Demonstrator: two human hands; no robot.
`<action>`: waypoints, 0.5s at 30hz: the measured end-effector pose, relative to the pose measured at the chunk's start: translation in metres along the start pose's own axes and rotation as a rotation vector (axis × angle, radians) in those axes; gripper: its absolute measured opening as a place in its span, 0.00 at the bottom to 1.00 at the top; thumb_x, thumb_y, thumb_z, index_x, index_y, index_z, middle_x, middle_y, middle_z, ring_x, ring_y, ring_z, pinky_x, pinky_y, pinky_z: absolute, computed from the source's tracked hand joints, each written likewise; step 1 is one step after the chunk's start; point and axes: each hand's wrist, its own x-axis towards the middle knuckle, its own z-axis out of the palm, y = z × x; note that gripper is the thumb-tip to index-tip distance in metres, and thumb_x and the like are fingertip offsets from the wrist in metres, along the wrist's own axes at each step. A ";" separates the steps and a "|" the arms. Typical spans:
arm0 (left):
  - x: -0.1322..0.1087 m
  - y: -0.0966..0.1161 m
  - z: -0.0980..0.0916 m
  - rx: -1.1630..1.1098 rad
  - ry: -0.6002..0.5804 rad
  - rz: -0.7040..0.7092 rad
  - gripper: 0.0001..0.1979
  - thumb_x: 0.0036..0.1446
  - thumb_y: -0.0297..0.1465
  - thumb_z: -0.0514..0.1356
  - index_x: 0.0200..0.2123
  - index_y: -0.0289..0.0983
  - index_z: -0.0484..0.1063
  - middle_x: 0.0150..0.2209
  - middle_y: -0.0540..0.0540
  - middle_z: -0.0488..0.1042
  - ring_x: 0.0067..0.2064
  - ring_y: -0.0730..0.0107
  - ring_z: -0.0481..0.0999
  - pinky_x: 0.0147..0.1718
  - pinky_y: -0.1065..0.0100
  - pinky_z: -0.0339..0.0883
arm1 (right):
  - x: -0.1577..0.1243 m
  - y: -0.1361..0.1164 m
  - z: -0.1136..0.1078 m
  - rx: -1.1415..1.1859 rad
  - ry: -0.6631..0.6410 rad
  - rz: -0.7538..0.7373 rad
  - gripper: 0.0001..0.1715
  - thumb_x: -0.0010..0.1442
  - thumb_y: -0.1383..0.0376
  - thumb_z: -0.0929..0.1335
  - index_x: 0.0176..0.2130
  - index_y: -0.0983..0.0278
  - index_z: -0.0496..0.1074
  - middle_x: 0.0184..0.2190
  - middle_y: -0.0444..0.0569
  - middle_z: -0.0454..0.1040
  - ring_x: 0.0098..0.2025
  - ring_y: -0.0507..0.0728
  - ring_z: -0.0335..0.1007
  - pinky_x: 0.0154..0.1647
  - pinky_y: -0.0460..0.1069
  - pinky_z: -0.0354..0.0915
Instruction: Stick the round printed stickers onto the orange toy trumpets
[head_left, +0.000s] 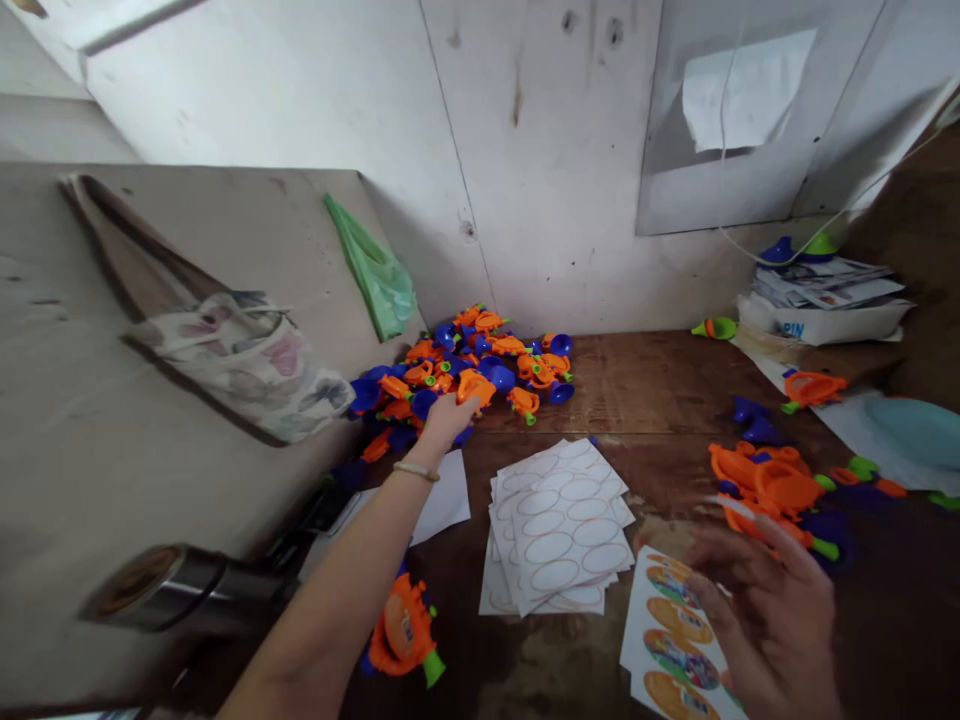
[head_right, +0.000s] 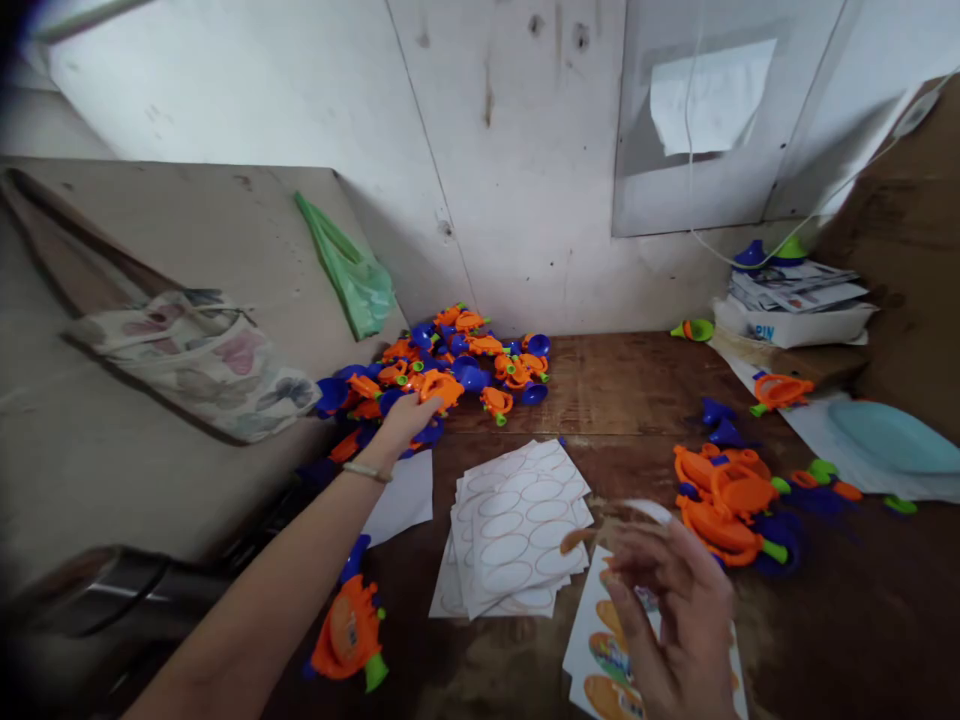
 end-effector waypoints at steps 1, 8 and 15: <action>-0.007 0.002 -0.006 -0.126 -0.008 -0.037 0.15 0.73 0.41 0.64 0.50 0.34 0.78 0.45 0.44 0.81 0.41 0.64 0.82 0.42 0.59 0.80 | -0.001 -0.002 0.002 0.025 0.024 0.015 0.24 0.69 0.64 0.74 0.62 0.54 0.71 0.42 0.49 0.87 0.33 0.58 0.85 0.29 0.48 0.82; -0.129 0.008 0.022 -0.921 -0.110 -0.137 0.14 0.53 0.36 0.75 0.33 0.36 0.76 0.29 0.50 0.78 0.30 0.73 0.77 0.32 0.70 0.73 | -0.003 -0.011 0.016 0.262 0.103 0.099 0.45 0.70 0.65 0.74 0.76 0.43 0.55 0.66 0.53 0.75 0.63 0.59 0.77 0.57 0.56 0.79; -0.271 0.020 0.109 -1.334 -0.306 -0.195 0.30 0.34 0.44 0.84 0.41 0.39 0.84 0.44 0.42 0.88 0.49 0.53 0.87 0.56 0.57 0.78 | -0.011 -0.015 0.057 0.302 0.025 0.183 0.46 0.75 0.59 0.69 0.79 0.43 0.43 0.76 0.59 0.60 0.60 0.61 0.79 0.56 0.60 0.81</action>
